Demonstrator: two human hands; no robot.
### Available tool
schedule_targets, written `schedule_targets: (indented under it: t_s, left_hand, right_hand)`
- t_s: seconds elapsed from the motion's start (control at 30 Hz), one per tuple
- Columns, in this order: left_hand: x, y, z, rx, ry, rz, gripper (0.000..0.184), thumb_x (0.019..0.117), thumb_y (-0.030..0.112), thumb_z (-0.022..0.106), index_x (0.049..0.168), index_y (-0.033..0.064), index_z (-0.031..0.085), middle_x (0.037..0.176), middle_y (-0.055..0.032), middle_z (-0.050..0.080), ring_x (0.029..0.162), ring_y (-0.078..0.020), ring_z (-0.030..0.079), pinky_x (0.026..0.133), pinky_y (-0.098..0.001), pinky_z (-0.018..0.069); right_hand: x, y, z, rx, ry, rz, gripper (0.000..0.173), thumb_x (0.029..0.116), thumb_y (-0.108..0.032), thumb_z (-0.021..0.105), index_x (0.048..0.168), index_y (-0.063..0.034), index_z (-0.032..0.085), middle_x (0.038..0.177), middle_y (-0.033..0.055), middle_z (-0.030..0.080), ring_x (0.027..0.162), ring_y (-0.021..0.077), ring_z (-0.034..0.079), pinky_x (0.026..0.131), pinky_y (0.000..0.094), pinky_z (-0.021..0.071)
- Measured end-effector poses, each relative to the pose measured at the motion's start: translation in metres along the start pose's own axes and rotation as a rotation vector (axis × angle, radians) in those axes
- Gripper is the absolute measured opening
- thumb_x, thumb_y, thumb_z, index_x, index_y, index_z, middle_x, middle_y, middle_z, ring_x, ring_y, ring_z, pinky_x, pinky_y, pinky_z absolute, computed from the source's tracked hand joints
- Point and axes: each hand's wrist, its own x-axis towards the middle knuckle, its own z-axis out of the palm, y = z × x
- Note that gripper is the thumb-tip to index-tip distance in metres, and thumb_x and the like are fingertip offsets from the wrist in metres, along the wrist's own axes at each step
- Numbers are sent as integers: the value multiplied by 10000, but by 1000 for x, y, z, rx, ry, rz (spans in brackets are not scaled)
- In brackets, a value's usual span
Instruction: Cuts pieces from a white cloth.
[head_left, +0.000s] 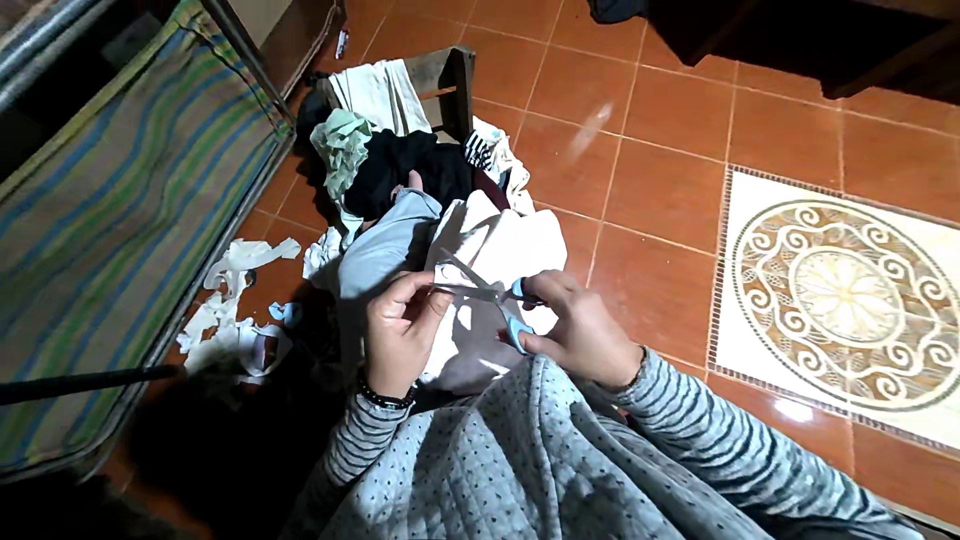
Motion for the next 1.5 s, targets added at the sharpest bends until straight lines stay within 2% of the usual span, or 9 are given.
schedule_targets:
  t_s: [0.13, 0.3, 0.5, 0.63, 0.77, 0.9, 1.03, 1.3, 1.5]
  left_hand:
    - [-2, -3, 3, 77, 6, 32, 69, 884, 8, 728, 946, -21, 732, 967, -4, 715, 860, -23, 674, 787, -214, 598]
    - [-3, -6, 5, 37, -36, 18, 109, 881, 2, 728, 987, -24, 730, 979, 3, 729, 872, -31, 688, 818, -238, 606]
    - [4, -5, 5, -163, -147, -64, 340, 938, 46, 675, 1274, 38, 624, 1067, 68, 718, 891, -14, 683, 826, -233, 596]
    - [6, -13, 8, -172, -155, -16, 48, 909, 170, 765, 947, 149, 743, 1030, 111, 703, 930, 6, 664, 821, -213, 591]
    - [9, -18, 9, -65, -197, 77, 139, 946, 226, 726, 949, 89, 703, 1274, 3, 650, 1190, -85, 610, 988, -305, 555]
    - [8, -21, 17, 33, -219, 105, 165, 962, 175, 691, 939, 13, 675, 1035, -47, 710, 1032, -87, 675, 929, -305, 581]
    - [10, -18, 18, 123, -231, 125, 128, 933, 170, 718, 909, 48, 687, 939, 5, 704, 1000, -63, 656, 939, -271, 550]
    - [11, -19, 21, 4, -242, -20, 92, 865, 71, 768, 898, 30, 692, 882, 38, 705, 851, 1, 661, 816, -216, 578]
    - [11, -19, 22, 2, -260, -34, 79, 874, 58, 750, 921, 18, 701, 883, 28, 719, 862, -8, 672, 847, -234, 581]
  right_hand:
    - [7, -6, -7, -49, -24, 4, 522, 822, -500, 714, 1028, -21, 698, 910, 116, 687, 827, 245, 672, 715, 414, 570]
    - [9, -5, -15, -78, -39, -16, 464, 833, -473, 724, 983, -34, 711, 857, 99, 687, 786, 241, 677, 693, 418, 571]
    - [2, 5, -12, 117, -73, -32, 423, 845, -430, 754, 950, -23, 709, 862, 87, 700, 792, 142, 670, 723, 295, 567]
    - [-6, 10, -8, 126, -28, -59, 445, 855, -450, 735, 951, -17, 703, 863, 88, 697, 810, 122, 662, 740, 261, 555]
    - [-10, 12, -10, 177, -40, -46, 469, 868, -477, 740, 957, -18, 701, 871, 66, 695, 813, 76, 653, 744, 229, 551]
    - [-9, 12, -13, 148, -56, -13, 503, 843, -500, 746, 987, -21, 695, 898, 70, 697, 832, 98, 654, 747, 261, 551]
    - [-9, 12, -17, 98, -100, 13, 550, 834, -536, 731, 1019, -21, 686, 935, 90, 691, 868, 143, 664, 773, 305, 562]
    - [-9, 15, -15, 143, -136, 20, 592, 859, -593, 707, 984, -15, 680, 883, 69, 674, 815, 88, 645, 730, 242, 545]
    - [-12, 19, -8, 211, -147, 33, 514, 877, -515, 723, 951, -10, 672, 844, 51, 661, 781, 54, 622, 703, 209, 520]
